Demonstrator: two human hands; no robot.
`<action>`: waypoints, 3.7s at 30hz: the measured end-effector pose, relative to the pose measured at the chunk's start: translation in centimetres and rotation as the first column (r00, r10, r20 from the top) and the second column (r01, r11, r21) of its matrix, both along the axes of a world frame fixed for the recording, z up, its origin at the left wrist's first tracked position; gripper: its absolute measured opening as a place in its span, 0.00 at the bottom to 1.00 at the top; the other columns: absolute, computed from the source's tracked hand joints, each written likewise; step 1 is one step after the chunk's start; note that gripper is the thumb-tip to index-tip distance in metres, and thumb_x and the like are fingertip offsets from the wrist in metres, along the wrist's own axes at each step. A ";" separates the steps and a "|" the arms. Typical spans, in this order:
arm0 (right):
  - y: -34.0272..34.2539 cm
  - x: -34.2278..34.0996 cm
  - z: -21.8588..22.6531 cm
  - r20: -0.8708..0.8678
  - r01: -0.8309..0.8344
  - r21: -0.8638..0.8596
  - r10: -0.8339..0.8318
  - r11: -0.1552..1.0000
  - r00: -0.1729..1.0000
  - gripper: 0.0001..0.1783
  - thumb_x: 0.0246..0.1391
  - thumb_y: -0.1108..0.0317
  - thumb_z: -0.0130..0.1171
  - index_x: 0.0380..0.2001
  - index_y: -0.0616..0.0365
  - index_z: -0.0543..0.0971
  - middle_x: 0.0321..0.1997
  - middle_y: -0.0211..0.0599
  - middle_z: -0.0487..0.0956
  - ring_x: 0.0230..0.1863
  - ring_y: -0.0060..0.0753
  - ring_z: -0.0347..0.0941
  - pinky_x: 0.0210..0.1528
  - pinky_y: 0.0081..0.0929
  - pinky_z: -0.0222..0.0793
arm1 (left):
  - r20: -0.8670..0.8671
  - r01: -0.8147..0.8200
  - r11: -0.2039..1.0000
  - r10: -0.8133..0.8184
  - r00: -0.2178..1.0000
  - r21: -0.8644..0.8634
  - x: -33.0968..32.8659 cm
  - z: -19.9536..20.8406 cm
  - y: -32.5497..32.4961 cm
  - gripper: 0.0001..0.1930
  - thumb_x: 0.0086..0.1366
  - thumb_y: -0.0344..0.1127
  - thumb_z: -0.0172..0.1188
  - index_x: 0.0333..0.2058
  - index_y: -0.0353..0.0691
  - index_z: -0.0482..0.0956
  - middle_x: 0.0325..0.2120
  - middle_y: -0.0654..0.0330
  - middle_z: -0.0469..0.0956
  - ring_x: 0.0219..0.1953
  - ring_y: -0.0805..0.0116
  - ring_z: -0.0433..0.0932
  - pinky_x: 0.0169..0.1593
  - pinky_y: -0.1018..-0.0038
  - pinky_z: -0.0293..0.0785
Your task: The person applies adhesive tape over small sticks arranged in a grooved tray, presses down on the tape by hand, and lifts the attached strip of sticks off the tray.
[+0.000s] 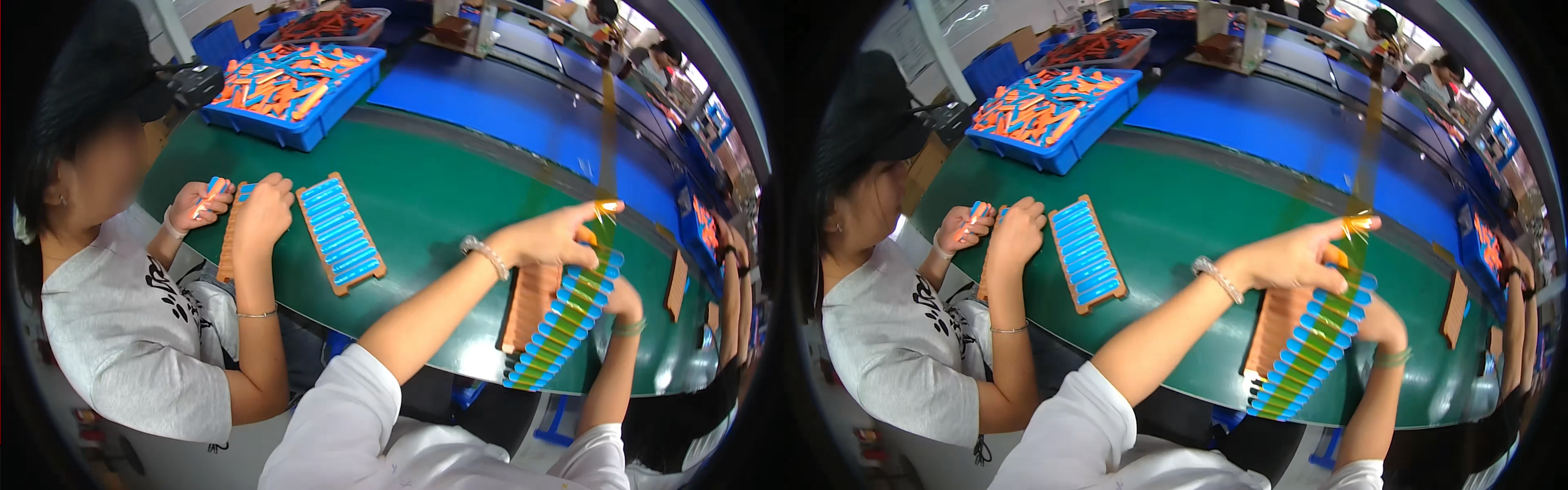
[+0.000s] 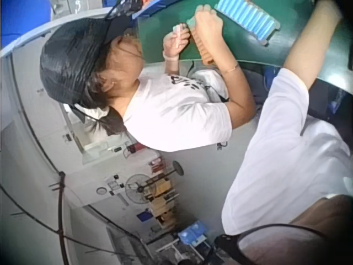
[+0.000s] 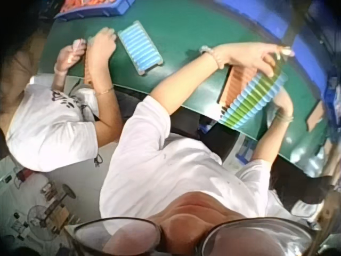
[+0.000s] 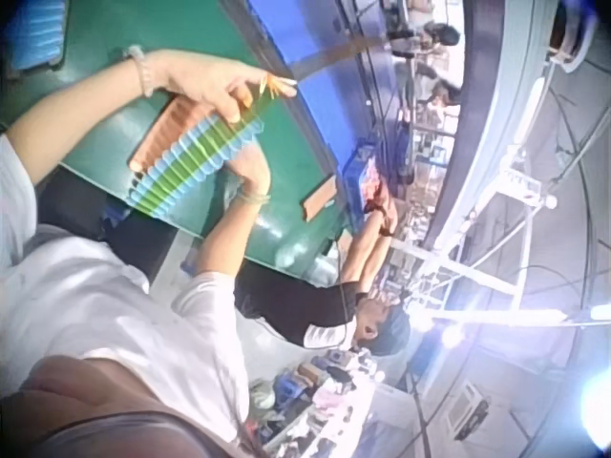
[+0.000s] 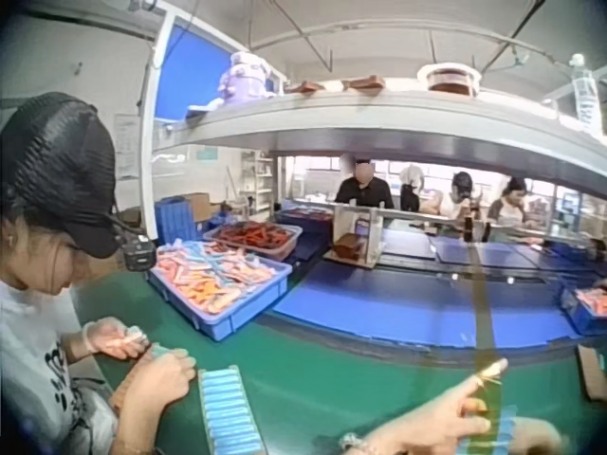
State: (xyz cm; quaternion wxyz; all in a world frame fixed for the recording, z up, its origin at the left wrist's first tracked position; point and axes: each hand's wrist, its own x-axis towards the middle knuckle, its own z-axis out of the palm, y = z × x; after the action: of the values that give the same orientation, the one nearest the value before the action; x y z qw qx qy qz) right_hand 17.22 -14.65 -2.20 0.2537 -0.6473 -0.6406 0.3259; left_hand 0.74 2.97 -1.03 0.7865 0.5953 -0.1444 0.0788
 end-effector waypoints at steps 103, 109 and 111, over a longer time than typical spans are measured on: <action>-15.9 -20.2 -3.2 -0.829 0.717 -0.321 -0.550 0.619 0.103 0.10 0.64 0.65 0.59 0.30 0.57 0.74 0.32 0.25 0.79 0.33 0.11 0.71 0.37 0.15 0.68 | 0.426 -0.575 -0.036 0.710 0.561 0.817 -14.0 -5.6 -15.6 0.37 0.53 0.22 0.63 0.64 0.34 0.63 0.47 0.52 0.78 0.34 0.58 0.74 0.45 0.62 0.69; -16.9 -19.8 -3.9 -0.797 0.726 -0.323 -0.588 0.608 0.138 0.11 0.65 0.65 0.59 0.30 0.59 0.74 0.32 0.27 0.80 0.34 0.12 0.74 0.36 0.15 0.71 | 0.161 -0.488 0.313 0.686 0.709 0.815 -11.4 -4.4 -17.4 0.40 0.52 0.23 0.64 0.65 0.33 0.60 0.52 0.52 0.75 0.40 0.59 0.75 0.48 0.64 0.71; -17.0 -19.7 -4.3 -0.792 0.719 -0.348 -0.599 0.601 0.117 0.12 0.65 0.65 0.59 0.29 0.59 0.74 0.32 0.27 0.80 0.34 0.12 0.74 0.37 0.16 0.72 | -0.041 -0.416 0.506 0.671 0.740 0.756 -11.2 -3.2 -15.8 0.42 0.52 0.24 0.63 0.67 0.34 0.57 0.53 0.54 0.74 0.43 0.63 0.74 0.47 0.67 0.72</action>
State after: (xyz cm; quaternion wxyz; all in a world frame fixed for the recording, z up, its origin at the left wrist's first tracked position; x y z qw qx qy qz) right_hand -2.50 -31.70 -6.53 0.6898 -0.5889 -0.0848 0.4125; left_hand -10.50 -12.85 -4.21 0.4417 0.8658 0.1688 0.1637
